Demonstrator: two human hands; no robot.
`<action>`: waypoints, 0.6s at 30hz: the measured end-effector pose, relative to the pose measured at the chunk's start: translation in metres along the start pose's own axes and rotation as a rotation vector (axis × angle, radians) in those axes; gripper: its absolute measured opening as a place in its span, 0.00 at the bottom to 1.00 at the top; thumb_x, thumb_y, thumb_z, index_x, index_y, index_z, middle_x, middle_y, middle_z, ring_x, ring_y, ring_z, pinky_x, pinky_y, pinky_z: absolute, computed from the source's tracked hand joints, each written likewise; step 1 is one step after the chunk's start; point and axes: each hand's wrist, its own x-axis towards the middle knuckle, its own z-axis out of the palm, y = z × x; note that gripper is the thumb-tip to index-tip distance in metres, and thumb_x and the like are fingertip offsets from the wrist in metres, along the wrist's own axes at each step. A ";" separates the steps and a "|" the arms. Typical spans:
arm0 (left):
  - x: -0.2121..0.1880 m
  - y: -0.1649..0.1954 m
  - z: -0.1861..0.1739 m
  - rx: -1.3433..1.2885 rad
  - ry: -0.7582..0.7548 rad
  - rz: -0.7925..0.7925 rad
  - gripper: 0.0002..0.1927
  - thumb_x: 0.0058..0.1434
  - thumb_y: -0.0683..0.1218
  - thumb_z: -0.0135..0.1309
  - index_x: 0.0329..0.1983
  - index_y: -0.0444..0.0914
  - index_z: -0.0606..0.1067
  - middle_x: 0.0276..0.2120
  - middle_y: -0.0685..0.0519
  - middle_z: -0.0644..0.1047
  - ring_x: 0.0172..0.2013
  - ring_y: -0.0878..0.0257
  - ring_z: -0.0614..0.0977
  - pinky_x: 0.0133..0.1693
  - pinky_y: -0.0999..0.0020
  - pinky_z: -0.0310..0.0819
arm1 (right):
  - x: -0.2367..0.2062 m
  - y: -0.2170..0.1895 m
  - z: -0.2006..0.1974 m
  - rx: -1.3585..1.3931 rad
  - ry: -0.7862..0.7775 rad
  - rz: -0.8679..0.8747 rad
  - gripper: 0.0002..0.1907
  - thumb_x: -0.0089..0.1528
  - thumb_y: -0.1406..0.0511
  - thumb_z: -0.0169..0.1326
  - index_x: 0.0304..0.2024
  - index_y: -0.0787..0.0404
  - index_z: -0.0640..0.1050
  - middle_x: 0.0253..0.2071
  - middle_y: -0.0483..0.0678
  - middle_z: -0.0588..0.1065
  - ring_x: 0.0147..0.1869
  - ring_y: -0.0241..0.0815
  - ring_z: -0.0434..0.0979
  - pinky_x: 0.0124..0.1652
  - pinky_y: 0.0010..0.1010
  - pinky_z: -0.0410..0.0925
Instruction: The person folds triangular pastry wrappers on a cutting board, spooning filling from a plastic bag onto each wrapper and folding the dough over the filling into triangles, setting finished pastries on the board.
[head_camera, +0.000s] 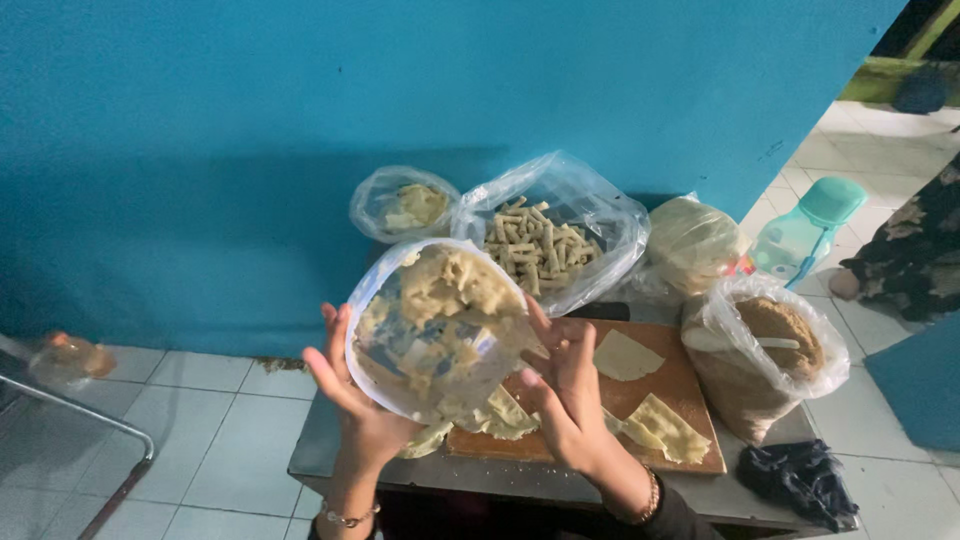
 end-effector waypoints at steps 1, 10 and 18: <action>0.000 0.008 0.004 0.018 -0.008 -0.029 0.77 0.40 0.50 0.76 0.79 0.43 0.30 0.75 0.38 0.46 0.76 0.36 0.45 0.74 0.36 0.38 | -0.008 -0.005 -0.004 0.059 -0.003 -0.046 0.18 0.69 0.70 0.42 0.55 0.64 0.50 0.78 0.75 0.45 0.78 0.66 0.61 0.66 0.50 0.67; -0.073 0.008 0.061 -0.395 0.034 -0.123 0.74 0.44 0.43 0.77 0.79 0.59 0.34 0.75 0.40 0.50 0.73 0.41 0.61 0.68 0.42 0.65 | -0.039 0.014 -0.029 0.191 0.022 -0.078 0.18 0.68 0.71 0.43 0.54 0.57 0.51 0.79 0.74 0.43 0.80 0.65 0.56 0.70 0.56 0.58; -0.127 -0.013 0.077 -1.436 0.034 -0.566 0.60 0.56 0.66 0.67 0.80 0.44 0.44 0.76 0.42 0.58 0.72 0.46 0.65 0.70 0.44 0.64 | -0.052 0.028 -0.055 0.235 0.026 0.030 0.18 0.69 0.69 0.44 0.56 0.56 0.52 0.74 0.75 0.48 0.83 0.62 0.49 0.70 0.59 0.57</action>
